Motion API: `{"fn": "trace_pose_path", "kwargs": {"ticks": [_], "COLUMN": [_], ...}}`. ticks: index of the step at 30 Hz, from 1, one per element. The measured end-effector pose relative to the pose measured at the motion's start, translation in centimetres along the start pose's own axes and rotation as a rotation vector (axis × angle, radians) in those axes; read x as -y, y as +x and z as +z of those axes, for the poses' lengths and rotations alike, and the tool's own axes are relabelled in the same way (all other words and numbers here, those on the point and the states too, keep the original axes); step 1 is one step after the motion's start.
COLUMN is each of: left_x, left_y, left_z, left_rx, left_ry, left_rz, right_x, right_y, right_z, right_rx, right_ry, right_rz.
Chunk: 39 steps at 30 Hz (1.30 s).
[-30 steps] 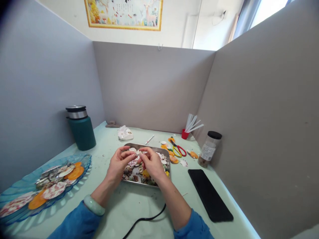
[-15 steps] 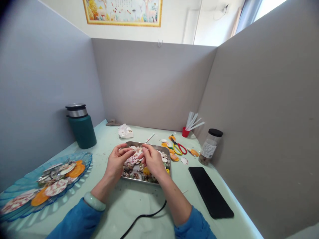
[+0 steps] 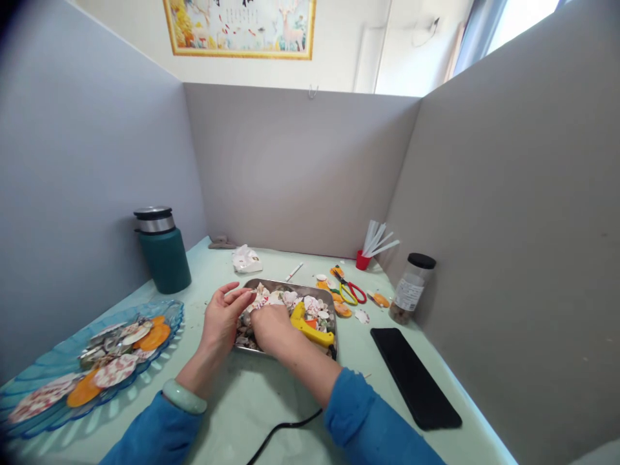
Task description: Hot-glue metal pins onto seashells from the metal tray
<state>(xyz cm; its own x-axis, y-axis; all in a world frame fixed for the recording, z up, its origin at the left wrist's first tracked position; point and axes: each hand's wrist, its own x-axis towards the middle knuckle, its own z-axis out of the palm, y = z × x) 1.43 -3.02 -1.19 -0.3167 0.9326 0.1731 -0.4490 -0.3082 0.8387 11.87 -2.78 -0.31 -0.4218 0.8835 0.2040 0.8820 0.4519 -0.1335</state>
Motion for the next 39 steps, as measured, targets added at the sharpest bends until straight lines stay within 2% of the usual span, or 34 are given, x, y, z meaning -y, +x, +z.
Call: {"fn": "trace_pose_path", "kwargs": {"ticks": [3, 6, 9, 13, 17, 22, 28, 32, 39], "left_x": [0.0, 0.0, 0.1, 0.1, 0.2, 0.4, 0.7, 0.7, 0.8], "left_y": [-0.1, -0.2, -0.4, -0.7, -0.9, -1.1, -1.2, -1.2, -1.3], "left_z": [0.0, 0.0, 0.3, 0.7, 0.8, 0.8, 1.0, 0.9, 1.0], "left_rx": [-0.007, -0.005, 0.007, 0.037, 0.061, 0.083, 0.099, 0.097, 0.097], "left_ry": [-0.001, 0.009, 0.035, 0.071, 0.094, 0.103, 0.103, 0.103, 0.109], "left_rz": [0.004, 0.010, 0.019, 0.026, 0.033, 0.044, 0.061, 0.073, 0.089], "right_x": [-1.6, -3.4, -4.6, -4.7, -4.3, -3.7, -2.6, -2.0, -1.3], "right_y": [-1.4, -2.7, -3.2, -3.3, -3.3, -3.3, -3.6, -3.7, -3.6], "right_z": [-1.2, -2.3, -2.5, -1.8, -1.7, -1.7, -2.0, -2.2, -1.7], "right_rx": [0.004, -0.083, -0.173, -0.255, -0.321, -0.446, -0.604, -0.624, -0.602], "right_ry": [0.155, 0.359, 0.618, 0.915, 1.036, 0.969, 0.665, 0.451, 0.186], "right_rz": [0.023, 0.046, 0.063, 0.077, 0.083, 0.080, 0.007, -0.042, -0.042]}}
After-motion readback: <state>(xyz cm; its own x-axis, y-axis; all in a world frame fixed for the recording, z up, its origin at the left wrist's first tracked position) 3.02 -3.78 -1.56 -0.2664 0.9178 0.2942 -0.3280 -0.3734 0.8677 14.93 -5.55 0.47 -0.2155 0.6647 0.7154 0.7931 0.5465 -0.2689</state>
